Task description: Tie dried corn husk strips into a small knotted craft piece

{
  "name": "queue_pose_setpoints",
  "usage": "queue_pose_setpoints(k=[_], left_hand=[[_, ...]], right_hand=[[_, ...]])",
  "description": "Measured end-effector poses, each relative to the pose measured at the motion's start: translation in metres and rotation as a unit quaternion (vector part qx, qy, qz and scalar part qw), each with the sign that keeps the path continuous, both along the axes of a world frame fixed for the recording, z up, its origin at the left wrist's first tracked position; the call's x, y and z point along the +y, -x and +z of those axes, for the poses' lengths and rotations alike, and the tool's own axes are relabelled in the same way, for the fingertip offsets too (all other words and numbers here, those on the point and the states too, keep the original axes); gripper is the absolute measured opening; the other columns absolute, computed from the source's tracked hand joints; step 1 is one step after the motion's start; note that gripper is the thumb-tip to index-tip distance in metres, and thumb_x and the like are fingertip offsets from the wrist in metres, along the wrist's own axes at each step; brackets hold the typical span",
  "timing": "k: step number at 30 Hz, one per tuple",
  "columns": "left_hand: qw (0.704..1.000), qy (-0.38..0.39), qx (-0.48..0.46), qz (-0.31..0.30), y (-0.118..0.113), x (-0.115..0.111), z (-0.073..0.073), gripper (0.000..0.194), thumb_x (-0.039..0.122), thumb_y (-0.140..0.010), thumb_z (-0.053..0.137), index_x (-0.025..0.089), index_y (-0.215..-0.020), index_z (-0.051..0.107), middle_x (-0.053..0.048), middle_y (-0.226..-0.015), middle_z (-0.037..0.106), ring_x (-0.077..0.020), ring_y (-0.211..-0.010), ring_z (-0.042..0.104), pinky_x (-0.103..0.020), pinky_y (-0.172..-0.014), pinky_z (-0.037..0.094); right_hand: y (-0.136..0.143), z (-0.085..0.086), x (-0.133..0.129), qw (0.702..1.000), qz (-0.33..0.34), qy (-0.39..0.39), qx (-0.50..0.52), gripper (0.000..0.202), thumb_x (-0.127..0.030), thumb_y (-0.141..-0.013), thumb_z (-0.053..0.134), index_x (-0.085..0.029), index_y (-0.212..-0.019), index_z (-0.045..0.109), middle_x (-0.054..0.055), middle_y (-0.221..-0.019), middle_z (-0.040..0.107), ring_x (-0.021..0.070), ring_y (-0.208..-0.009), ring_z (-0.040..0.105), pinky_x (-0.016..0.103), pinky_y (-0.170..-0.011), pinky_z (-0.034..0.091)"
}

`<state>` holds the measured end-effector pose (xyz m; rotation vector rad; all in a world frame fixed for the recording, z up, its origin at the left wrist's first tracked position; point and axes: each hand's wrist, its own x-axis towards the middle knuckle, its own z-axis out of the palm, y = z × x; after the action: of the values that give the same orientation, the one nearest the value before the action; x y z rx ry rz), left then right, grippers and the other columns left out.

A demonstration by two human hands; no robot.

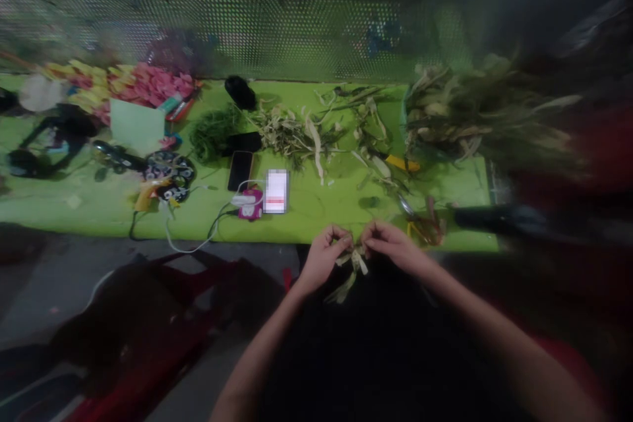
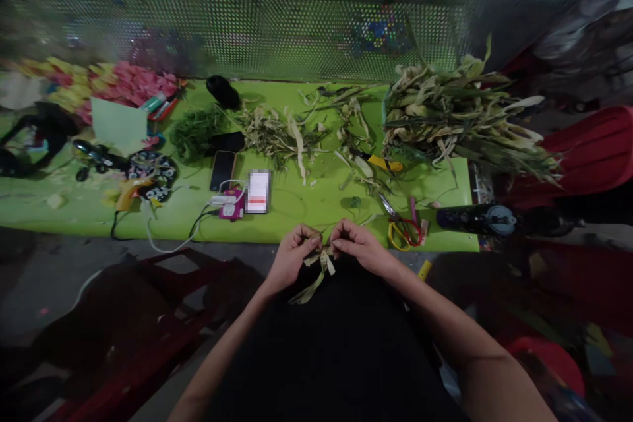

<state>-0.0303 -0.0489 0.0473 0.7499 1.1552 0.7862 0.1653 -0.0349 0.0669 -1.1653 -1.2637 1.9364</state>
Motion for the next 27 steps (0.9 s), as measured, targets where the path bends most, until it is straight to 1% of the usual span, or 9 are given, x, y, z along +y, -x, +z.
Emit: queue_pose_setpoints(k=[2,3,6,9,12,17,21,23,27], left_hand=[[0.999,-0.004,0.043,-0.016,0.002,0.003,0.002,0.019,0.033,-0.080,0.067,0.016,-0.078,0.057,0.000,-0.073,0.060,-0.0107,-0.067,0.053,-0.024,-0.067,0.043],[0.998,-0.010,0.063,-0.025,0.002,0.005,0.004,0.018,0.033,-0.079,0.067,0.017,-0.078,0.059,0.000,-0.075,0.061,-0.0111,-0.068,0.054,-0.025,-0.067,0.043],[0.993,-0.041,0.100,-0.051,0.001,0.012,0.010,0.013,0.029,-0.079,0.066,0.018,-0.083,0.062,-0.002,-0.081,0.064,-0.0125,-0.074,0.057,-0.025,-0.070,0.045],[0.989,-0.056,0.111,-0.074,-0.002,0.015,0.014,0.013,0.029,-0.079,0.065,0.018,-0.085,0.062,-0.002,-0.081,0.064,-0.0128,-0.073,0.057,-0.024,-0.067,0.044],[0.987,-0.048,0.121,-0.099,-0.005,0.015,0.016,0.014,0.031,-0.081,0.063,0.018,-0.085,0.062,-0.002,-0.079,0.065,-0.0130,-0.070,0.056,-0.025,-0.066,0.044],[0.980,-0.070,0.123,-0.137,-0.004,0.012,0.018,0.016,0.029,-0.086,0.055,0.018,-0.088,0.066,-0.003,-0.086,0.069,-0.0162,-0.080,0.060,-0.028,-0.074,0.045],[0.981,-0.063,0.115,-0.145,-0.004,0.012,0.020,0.019,0.033,-0.085,0.058,0.017,-0.089,0.067,-0.003,-0.087,0.069,-0.0165,-0.081,0.061,-0.028,-0.076,0.045],[0.988,-0.033,0.092,-0.122,-0.005,0.011,0.019,0.022,0.037,-0.085,0.059,0.016,-0.089,0.066,-0.003,-0.083,0.068,-0.0150,-0.076,0.060,-0.027,-0.072,0.046],[0.996,0.007,0.060,-0.058,-0.006,0.010,0.015,0.024,0.039,-0.085,0.061,0.015,-0.088,0.064,-0.002,-0.079,0.066,-0.0130,-0.071,0.058,-0.025,-0.067,0.045]], right_hand=[[0.000,0.003,0.000,0.998,0.009,-0.040,-0.042,0.016,-0.034,-0.091,0.059,-0.019,-0.088,0.058,0.001,-0.079,0.063,0.0128,-0.066,0.059,0.028,-0.065,0.050],[0.000,0.005,0.001,0.994,0.009,-0.082,-0.069,0.014,-0.033,-0.091,0.059,-0.019,-0.088,0.059,0.003,-0.084,0.064,0.0139,-0.070,0.060,0.029,-0.067,0.050],[0.001,0.010,0.007,0.958,0.004,-0.239,-0.158,0.010,-0.029,-0.091,0.059,-0.022,-0.087,0.064,0.007,-0.103,0.064,0.0193,-0.094,0.061,0.034,-0.081,0.050],[0.004,0.014,0.013,0.930,0.004,-0.306,-0.203,0.009,-0.024,-0.091,0.058,-0.023,-0.089,0.067,0.009,-0.111,0.060,0.0221,-0.105,0.058,0.038,-0.087,0.049],[0.008,0.015,0.016,0.927,0.002,-0.309,-0.211,0.008,-0.021,-0.091,0.058,-0.023,-0.089,0.066,0.008,-0.111,0.060,0.0218,-0.104,0.059,0.037,-0.087,0.048],[0.012,0.012,0.018,0.927,0.011,-0.303,-0.220,0.007,-0.019,-0.091,0.057,-0.021,-0.089,0.063,0.007,-0.107,0.061,0.0206,-0.102,0.060,0.036,-0.088,0.047],[0.013,0.005,0.019,0.934,-0.016,-0.286,-0.215,0.006,-0.023,-0.090,0.060,-0.021,-0.085,0.063,0.006,-0.103,0.063,0.0200,-0.100,0.060,0.034,-0.085,0.047],[0.013,0.004,0.018,0.946,-0.034,-0.250,-0.205,0.008,-0.027,-0.090,0.061,-0.020,-0.087,0.064,0.006,-0.101,0.065,0.0183,-0.092,0.062,0.032,-0.081,0.049],[0.011,0.006,0.012,0.981,-0.037,-0.093,-0.167,0.022,-0.035,-0.093,0.055,-0.020,-0.108,0.061,0.005,-0.098,0.069,0.0098,-0.056,0.057,0.026,-0.057,0.048]])
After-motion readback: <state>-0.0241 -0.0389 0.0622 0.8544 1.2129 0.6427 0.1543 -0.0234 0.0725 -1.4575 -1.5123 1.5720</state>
